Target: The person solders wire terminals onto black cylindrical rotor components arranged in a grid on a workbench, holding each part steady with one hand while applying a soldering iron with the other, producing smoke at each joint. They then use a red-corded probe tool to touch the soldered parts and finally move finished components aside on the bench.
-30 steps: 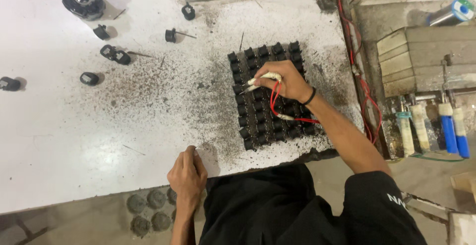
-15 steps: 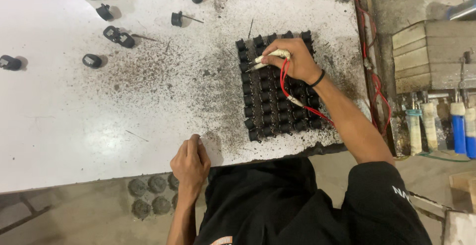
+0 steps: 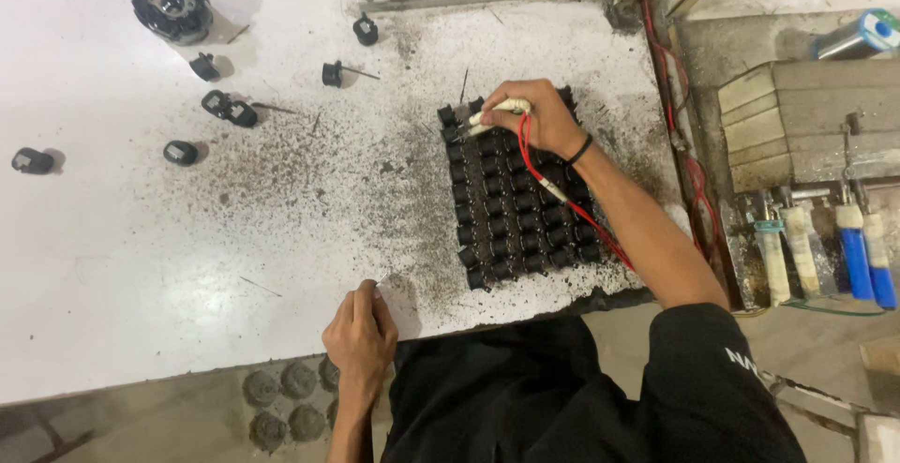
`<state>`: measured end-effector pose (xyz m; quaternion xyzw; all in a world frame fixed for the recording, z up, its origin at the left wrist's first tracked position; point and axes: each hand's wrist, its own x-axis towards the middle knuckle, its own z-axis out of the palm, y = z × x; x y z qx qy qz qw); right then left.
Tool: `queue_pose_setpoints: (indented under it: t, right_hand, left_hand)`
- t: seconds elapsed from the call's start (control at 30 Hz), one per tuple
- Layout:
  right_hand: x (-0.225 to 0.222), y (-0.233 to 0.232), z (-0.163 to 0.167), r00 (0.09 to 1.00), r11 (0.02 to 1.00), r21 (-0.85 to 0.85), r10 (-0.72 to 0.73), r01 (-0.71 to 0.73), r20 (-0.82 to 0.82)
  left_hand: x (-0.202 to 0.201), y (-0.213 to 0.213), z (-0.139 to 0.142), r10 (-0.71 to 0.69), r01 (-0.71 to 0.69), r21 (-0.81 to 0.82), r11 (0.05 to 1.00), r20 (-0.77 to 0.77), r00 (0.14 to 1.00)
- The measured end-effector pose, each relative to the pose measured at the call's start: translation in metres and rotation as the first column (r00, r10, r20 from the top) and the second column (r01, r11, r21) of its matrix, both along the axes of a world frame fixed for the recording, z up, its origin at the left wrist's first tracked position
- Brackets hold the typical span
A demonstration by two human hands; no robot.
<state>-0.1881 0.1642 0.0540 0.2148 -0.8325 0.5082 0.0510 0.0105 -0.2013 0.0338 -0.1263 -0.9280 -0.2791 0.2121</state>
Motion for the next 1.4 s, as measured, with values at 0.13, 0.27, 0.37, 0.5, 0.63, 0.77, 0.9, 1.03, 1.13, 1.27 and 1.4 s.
queue_pose_setpoints:
  t: [0.13,0.27,0.37,0.5,0.63,0.77,0.9,1.03,1.13,1.27,1.4]
  right_hand:
    - [0.001,-0.001,0.001,0.999,0.999,0.030,0.028,-0.028,-0.018]
    - [-0.002,0.010,0.014,0.999,0.999,0.009,0.037,-0.037,-0.005]
    - [-0.013,0.017,0.017,0.989,0.998,0.066,0.024,-0.014,-0.148]
    - [-0.026,0.008,0.006,0.999,1.000,0.028,0.015,-0.014,-0.040]
    - [-0.032,0.001,0.002,1.000,1.000,-0.008,0.007,-0.006,0.012]
    - [-0.028,0.000,0.006,0.999,1.000,0.024,0.017,-0.016,-0.030]
    - [-0.013,0.004,0.015,1.000,0.994,0.106,0.016,-0.014,-0.015]
    - [0.017,0.073,0.077,0.995,0.852,0.513,-0.097,0.103,-0.039]
    - [0.067,0.160,0.150,0.768,0.357,0.725,-0.527,0.588,-0.364]
    - [0.116,0.154,0.192,0.443,0.178,0.407,-0.421,0.896,-0.791]
    - [0.151,0.007,0.165,0.834,0.871,0.490,0.292,-0.031,-0.468]
  left_hand:
    - [-0.002,0.000,0.000,0.005,-0.005,-0.016,1.000,-0.004,1.000]
    - [0.001,0.000,-0.002,-0.011,0.010,-0.010,1.000,-0.010,1.000]
    - [0.001,-0.001,-0.003,0.006,-0.006,-0.006,1.000,-0.026,1.000]
    - [-0.001,-0.001,0.002,-0.008,0.008,0.008,1.000,0.017,1.000]
    - [-0.006,0.001,0.005,0.024,-0.024,0.004,1.000,0.025,0.999]
    - [-0.003,0.000,0.003,0.040,-0.040,-0.002,0.999,0.048,0.998]
    - [0.009,-0.006,-0.003,0.045,-0.046,0.017,0.999,0.061,0.997]
    - [0.012,-0.012,-0.008,0.068,-0.068,0.046,0.997,0.011,0.998]
    - [0.015,-0.012,0.000,0.033,-0.035,0.119,0.992,0.020,0.999]
    - [0.013,0.003,0.026,-0.021,-0.048,0.358,0.932,0.187,0.982]
    - [0.016,0.026,0.046,-0.111,0.035,0.278,0.960,0.262,0.959]
